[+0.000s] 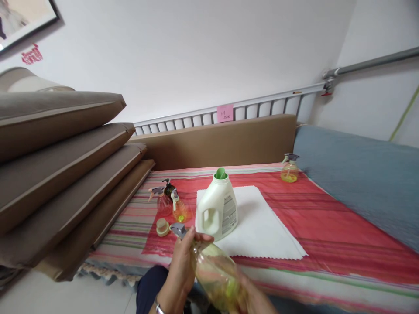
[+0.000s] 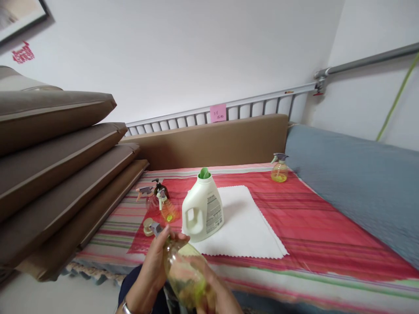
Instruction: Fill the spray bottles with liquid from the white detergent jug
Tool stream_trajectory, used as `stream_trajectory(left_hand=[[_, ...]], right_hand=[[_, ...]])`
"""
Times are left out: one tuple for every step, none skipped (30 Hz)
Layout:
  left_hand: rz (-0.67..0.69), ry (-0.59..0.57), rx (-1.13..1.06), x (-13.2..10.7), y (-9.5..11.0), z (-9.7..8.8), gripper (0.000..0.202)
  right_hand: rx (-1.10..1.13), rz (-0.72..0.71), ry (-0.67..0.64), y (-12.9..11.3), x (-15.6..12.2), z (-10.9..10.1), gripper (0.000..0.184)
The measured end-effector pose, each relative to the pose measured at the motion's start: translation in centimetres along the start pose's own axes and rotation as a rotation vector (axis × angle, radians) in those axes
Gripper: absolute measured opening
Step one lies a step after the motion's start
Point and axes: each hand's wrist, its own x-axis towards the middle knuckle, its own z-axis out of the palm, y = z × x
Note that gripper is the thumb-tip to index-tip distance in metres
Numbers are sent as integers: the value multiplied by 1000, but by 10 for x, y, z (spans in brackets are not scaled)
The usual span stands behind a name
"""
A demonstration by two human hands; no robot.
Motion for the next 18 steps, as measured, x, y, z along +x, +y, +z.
stream_trajectory(left_hand=[[-8, -26, -8, 0, 0, 0, 34], [-9, -38, -10, -1, -1, -1, 34], [-6, -37, -5, -1, -1, -2, 34], [3, -26, 11, -1, -2, -3, 35], [16, -9, 27, -1, -3, -4, 36], [27, 12, 42, -1, -3, -5, 38], [36, 31, 56, -1, -3, -5, 39], [42, 46, 69, -2, -3, -4, 41], [50, 59, 80, -2, -3, -3, 41], [62, 68, 90, -3, -2, -2, 40], [77, 72, 103, -4, -1, 0, 39], [93, 70, 119, -6, 1, 2, 37], [108, 69, 135, -6, 2, 4, 35], [121, 68, 145, -7, 3, 5, 34], [133, 66, 152, -7, 3, 6, 33], [143, 69, 155, -8, 3, 6, 33], [148, 73, 157, -8, 3, 6, 33], [150, 76, 158, -8, 3, 6, 33]], right_hand=[[76, 104, -73, -1, 1, -1, 80], [133, 184, -128, -1, 2, -2, 84], [162, 221, -147, 0, 2, -2, 85], [169, 200, -123, 2, 3, -2, 84], [153, 130, -64, 4, 2, -1, 81], [110, 34, 6, 7, 2, -1, 83], [56, -75, 82, 10, 1, 0, 91], [-1, -163, 141, 12, 1, 0, 102], [-43, -213, 171, 14, 1, 0, 111], [-50, -222, 170, 16, 1, -1, 111], [-19, -196, 143, 16, 2, -2, 103], [35, -138, 87, 16, 2, -4, 91], [97, -65, 19, 16, 3, -5, 81], [153, 1, -47, 15, 4, -7, 77], [193, 53, -100, 15, 4, -8, 75], [214, 93, -137, 15, 5, -10, 74], [224, 117, -158, 15, 5, -12, 72], [229, 118, -167, 15, 6, -13, 70]])
